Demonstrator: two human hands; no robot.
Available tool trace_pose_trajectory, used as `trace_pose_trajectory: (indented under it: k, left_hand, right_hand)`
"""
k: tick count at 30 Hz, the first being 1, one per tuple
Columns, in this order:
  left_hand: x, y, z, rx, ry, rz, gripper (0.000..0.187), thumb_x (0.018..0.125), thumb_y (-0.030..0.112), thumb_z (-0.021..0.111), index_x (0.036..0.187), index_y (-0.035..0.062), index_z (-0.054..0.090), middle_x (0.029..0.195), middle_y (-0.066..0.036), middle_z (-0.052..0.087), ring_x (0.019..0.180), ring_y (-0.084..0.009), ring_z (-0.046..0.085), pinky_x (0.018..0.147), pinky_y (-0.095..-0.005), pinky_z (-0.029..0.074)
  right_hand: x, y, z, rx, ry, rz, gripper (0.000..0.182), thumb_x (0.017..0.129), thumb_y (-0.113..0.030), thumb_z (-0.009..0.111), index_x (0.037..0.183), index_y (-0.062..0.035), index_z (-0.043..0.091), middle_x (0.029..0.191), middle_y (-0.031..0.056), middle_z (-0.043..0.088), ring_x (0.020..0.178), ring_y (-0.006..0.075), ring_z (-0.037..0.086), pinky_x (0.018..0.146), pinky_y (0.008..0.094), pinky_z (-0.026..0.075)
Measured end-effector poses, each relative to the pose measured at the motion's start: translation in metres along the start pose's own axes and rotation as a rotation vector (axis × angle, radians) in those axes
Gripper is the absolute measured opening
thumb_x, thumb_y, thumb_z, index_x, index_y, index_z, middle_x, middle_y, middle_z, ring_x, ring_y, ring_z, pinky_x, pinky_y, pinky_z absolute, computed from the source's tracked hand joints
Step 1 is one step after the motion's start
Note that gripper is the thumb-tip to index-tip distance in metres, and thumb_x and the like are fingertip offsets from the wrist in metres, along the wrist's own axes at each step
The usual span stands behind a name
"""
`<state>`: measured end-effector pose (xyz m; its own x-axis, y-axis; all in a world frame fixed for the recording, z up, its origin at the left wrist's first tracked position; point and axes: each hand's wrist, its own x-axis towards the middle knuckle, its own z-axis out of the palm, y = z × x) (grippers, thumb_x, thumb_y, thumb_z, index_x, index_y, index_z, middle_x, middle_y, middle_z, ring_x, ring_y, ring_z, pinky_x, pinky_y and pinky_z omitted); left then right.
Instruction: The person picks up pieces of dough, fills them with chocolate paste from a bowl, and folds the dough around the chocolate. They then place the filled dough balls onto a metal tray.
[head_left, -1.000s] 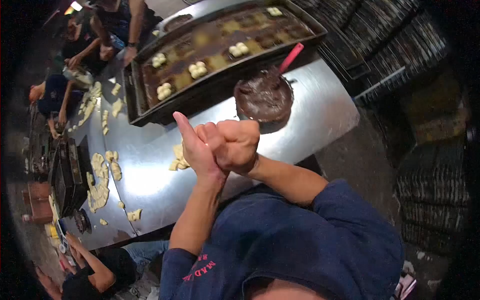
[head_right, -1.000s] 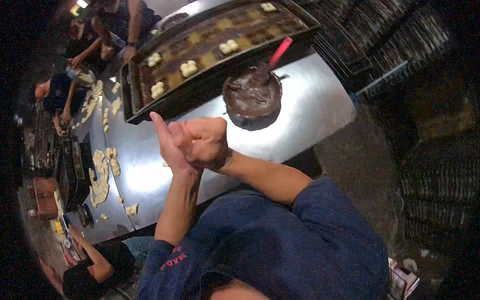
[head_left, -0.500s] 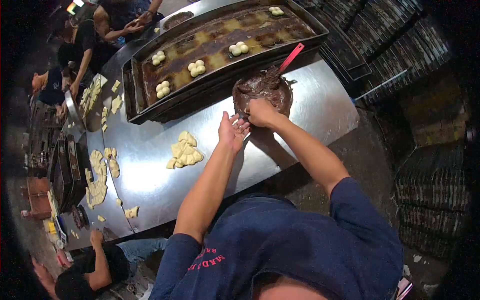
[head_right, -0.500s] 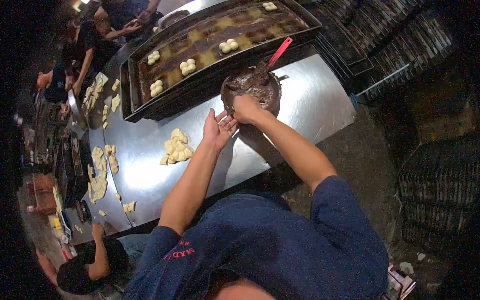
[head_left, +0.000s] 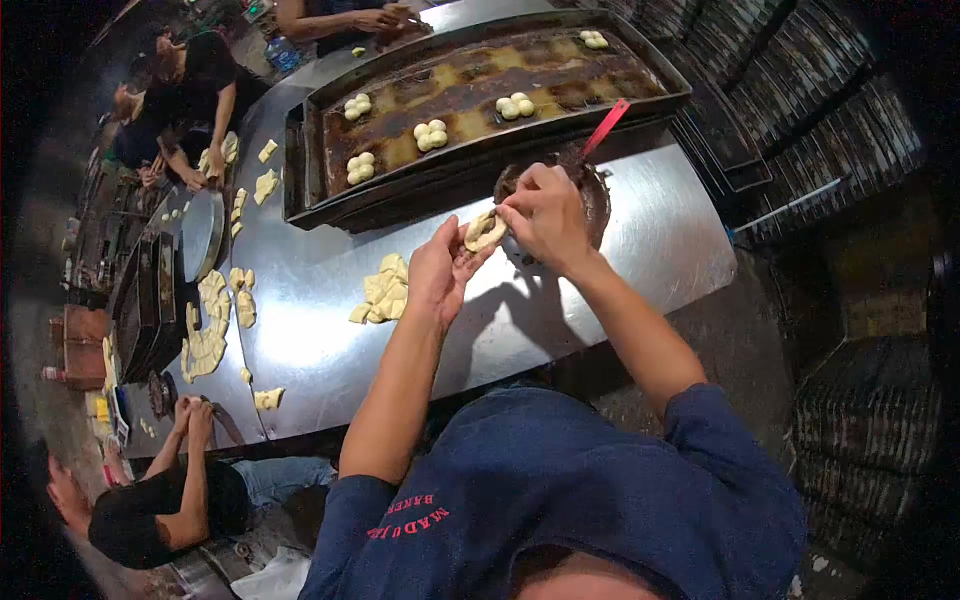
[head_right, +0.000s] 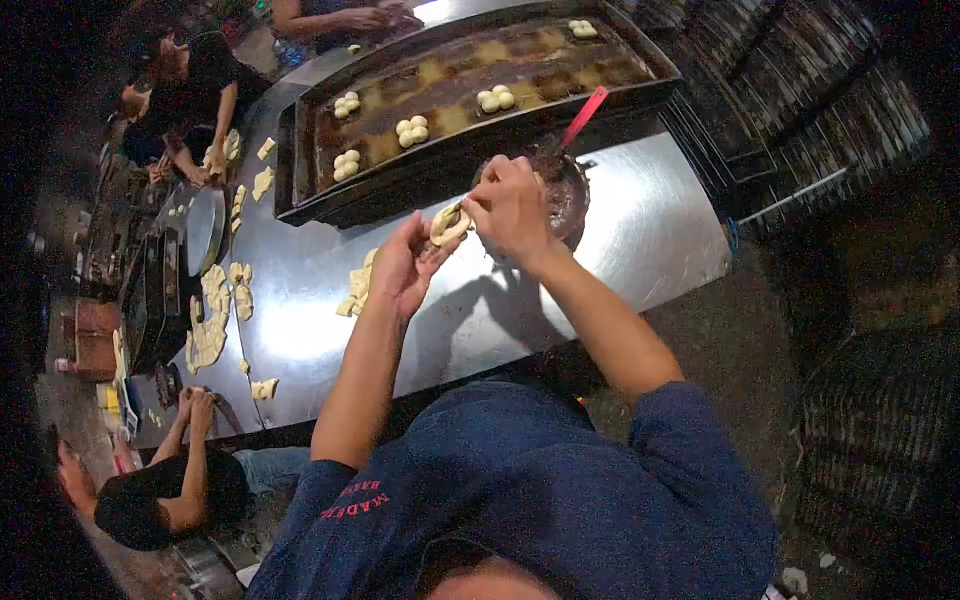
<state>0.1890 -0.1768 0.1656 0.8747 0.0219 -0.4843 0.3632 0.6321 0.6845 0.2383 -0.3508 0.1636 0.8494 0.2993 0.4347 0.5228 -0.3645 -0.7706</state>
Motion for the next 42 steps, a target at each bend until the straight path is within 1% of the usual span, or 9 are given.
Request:
trace_pose_trajectory:
  k: [2,8,11,19,24,32,35,37,42]
  left_hand:
    - [-0.018,0.013,0.010,0.039,0.027,0.019,0.027,0.099,0.021,0.058,0.105,-0.0051,0.057,0.101,-0.014,0.064,0.091,-0.0217,0.068,0.080,-0.0343,0.060]
    - [-0.055,0.031,0.020,0.085,0.109,0.267,0.021,0.097,0.011,0.055,0.113,-0.0009,0.060,0.104,-0.012,0.066,0.086,-0.0206,0.067,0.073,-0.0274,0.057]
    - [-0.062,0.025,0.011,0.211,0.038,0.206,0.023,0.098,0.013,0.053,0.114,-0.0015,0.059,0.105,-0.012,0.066,0.090,-0.0206,0.067,0.075,-0.0297,0.057]
    - [-0.079,0.040,-0.008,0.106,0.083,0.239,0.028,0.097,0.011,0.060,0.121,-0.0033,0.061,0.100,-0.009,0.069,0.082,-0.0141,0.067,0.063,-0.0212,0.051]
    - [-0.078,0.040,-0.018,0.222,-0.037,0.084,0.029,0.101,0.025,0.054,0.096,-0.0003,0.068,0.085,-0.004,0.067,0.068,-0.0094,0.062,0.060,-0.0220,0.050]
    - [-0.088,0.022,-0.049,0.398,-0.239,0.172,0.039,0.100,0.017,0.053,0.136,0.0027,0.049,0.075,-0.005,0.066,0.062,-0.0106,0.061,0.054,-0.0233,0.048]
    - [-0.076,-0.010,-0.081,0.513,-0.416,-0.075,0.030,0.099,0.014,0.052,0.125,0.0011,0.059,0.079,-0.010,0.068,0.065,-0.0159,0.065,0.061,-0.0281,0.052]
    - [-0.057,-0.024,-0.132,1.144,-0.044,0.452,0.027,0.096,0.008,0.052,0.119,-0.0010,0.062,0.084,-0.013,0.070,0.071,-0.0258,0.068,0.069,-0.0340,0.054]
    - [-0.014,-0.018,-0.248,1.506,0.641,0.926,0.032,0.087,0.003,0.053,0.116,0.0038,0.067,0.108,-0.017,0.068,0.104,-0.0313,0.062,0.091,-0.0409,0.049]
  right_hand:
    - [-0.002,-0.025,0.007,-0.168,0.190,-0.224,0.006,0.074,-0.010,0.074,0.073,-0.0045,0.071,0.078,0.0113,0.059,0.079,0.0311,0.057,0.070,0.0407,0.045]
    - [-0.009,-0.086,-0.002,-0.127,0.144,-0.240,0.026,0.074,-0.017,0.078,0.093,-0.0013,0.070,0.083,0.0126,0.064,0.077,0.0286,0.063,0.070,0.0374,0.050]
    - [-0.004,-0.083,0.007,0.095,0.015,0.017,0.019,0.076,-0.014,0.077,0.079,-0.0015,0.062,0.075,0.0118,0.061,0.063,0.0235,0.061,0.056,0.0335,0.048]
    - [-0.014,-0.109,0.024,-0.019,0.164,-0.313,0.021,0.071,-0.005,0.076,0.090,-0.0040,0.067,0.089,0.0128,0.063,0.078,0.0272,0.063,0.065,0.0375,0.051]
    - [-0.011,-0.107,0.038,-0.072,0.103,-0.274,0.013,0.071,0.002,0.071,0.073,-0.0018,0.059,0.076,0.0078,0.059,0.067,0.0235,0.059,0.058,0.0330,0.046]
    - [-0.032,-0.117,0.034,0.033,-0.137,-0.105,0.022,0.081,0.001,0.064,0.103,-0.0019,0.066,0.086,0.0134,0.062,0.073,0.0252,0.062,0.064,0.0332,0.050]
    - [-0.068,-0.077,0.036,0.018,-0.393,-0.030,0.025,0.085,0.001,0.064,0.110,-0.0004,0.063,0.082,0.0145,0.062,0.065,0.0235,0.061,0.059,0.0320,0.048]
    - [-0.100,-0.044,0.039,-0.049,-0.359,0.318,0.026,0.085,0.000,0.063,0.111,-0.0019,0.063,0.085,0.0145,0.061,0.072,0.0270,0.060,0.064,0.0354,0.048]
    - [-0.158,0.027,0.115,-0.414,-0.143,-0.008,0.033,0.077,-0.001,0.058,0.108,-0.0097,0.061,0.093,0.0134,0.055,0.090,0.0322,0.052,0.078,0.0413,0.040]
